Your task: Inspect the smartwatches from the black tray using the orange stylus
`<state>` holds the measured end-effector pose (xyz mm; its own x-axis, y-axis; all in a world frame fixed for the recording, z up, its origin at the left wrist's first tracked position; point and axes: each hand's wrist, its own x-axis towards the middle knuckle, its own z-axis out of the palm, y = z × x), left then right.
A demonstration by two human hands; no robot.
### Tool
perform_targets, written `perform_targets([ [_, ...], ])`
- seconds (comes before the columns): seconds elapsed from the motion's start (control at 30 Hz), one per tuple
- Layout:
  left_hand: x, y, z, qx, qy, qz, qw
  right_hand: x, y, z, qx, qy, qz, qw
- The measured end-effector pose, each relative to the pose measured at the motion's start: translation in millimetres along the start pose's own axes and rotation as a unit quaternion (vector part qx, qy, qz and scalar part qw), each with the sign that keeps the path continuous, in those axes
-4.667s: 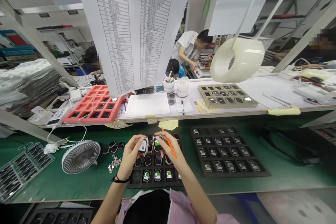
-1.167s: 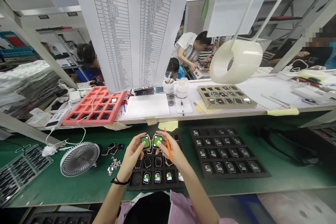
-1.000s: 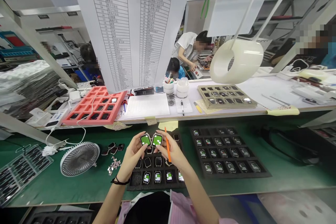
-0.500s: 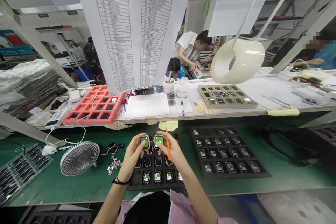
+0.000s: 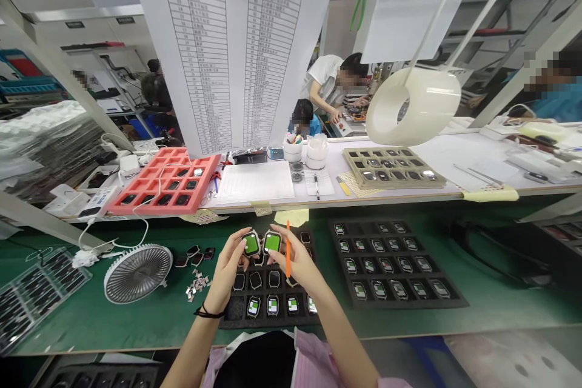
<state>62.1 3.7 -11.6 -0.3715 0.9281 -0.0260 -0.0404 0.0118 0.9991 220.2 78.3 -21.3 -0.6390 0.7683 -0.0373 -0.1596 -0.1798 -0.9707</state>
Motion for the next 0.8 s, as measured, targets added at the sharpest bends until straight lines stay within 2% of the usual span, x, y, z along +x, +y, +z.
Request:
perform_targets([
  [0.1,0.1,1.4,2.2,-0.009,0.003,-0.001,1.000,-0.6,-2.2,4.6,-0.031,0.029,0.005,0.999],
  [0.2,0.1,1.5,4.2,-0.010,0.013,-0.004,1.000,-1.9,-4.3,7.9,-0.046,0.032,0.010,0.998],
  [0.3,0.0,1.1,5.2,0.006,0.027,-0.005,1.000,-3.1,-7.2,10.0,-0.034,0.029,0.019,0.999],
  [0.4,-0.2,-0.2,5.1,0.012,0.030,-0.001,0.999,-3.7,-10.2,11.3,-0.022,0.060,0.015,0.998],
  [0.57,-0.5,-5.3,2.6,-0.009,-0.008,0.002,1.000,-3.8,-11.8,11.0,-0.029,0.105,0.009,0.994],
  [0.7,-0.7,-7.6,-1.6,0.014,-0.057,0.037,0.998,-4.4,-10.9,8.7,-0.023,0.095,0.016,0.995],
  [0.8,-2.7,-4.9,-3.7,0.038,-0.088,0.039,0.995,-4.3,-9.6,7.6,-0.033,0.087,0.023,0.995],
])
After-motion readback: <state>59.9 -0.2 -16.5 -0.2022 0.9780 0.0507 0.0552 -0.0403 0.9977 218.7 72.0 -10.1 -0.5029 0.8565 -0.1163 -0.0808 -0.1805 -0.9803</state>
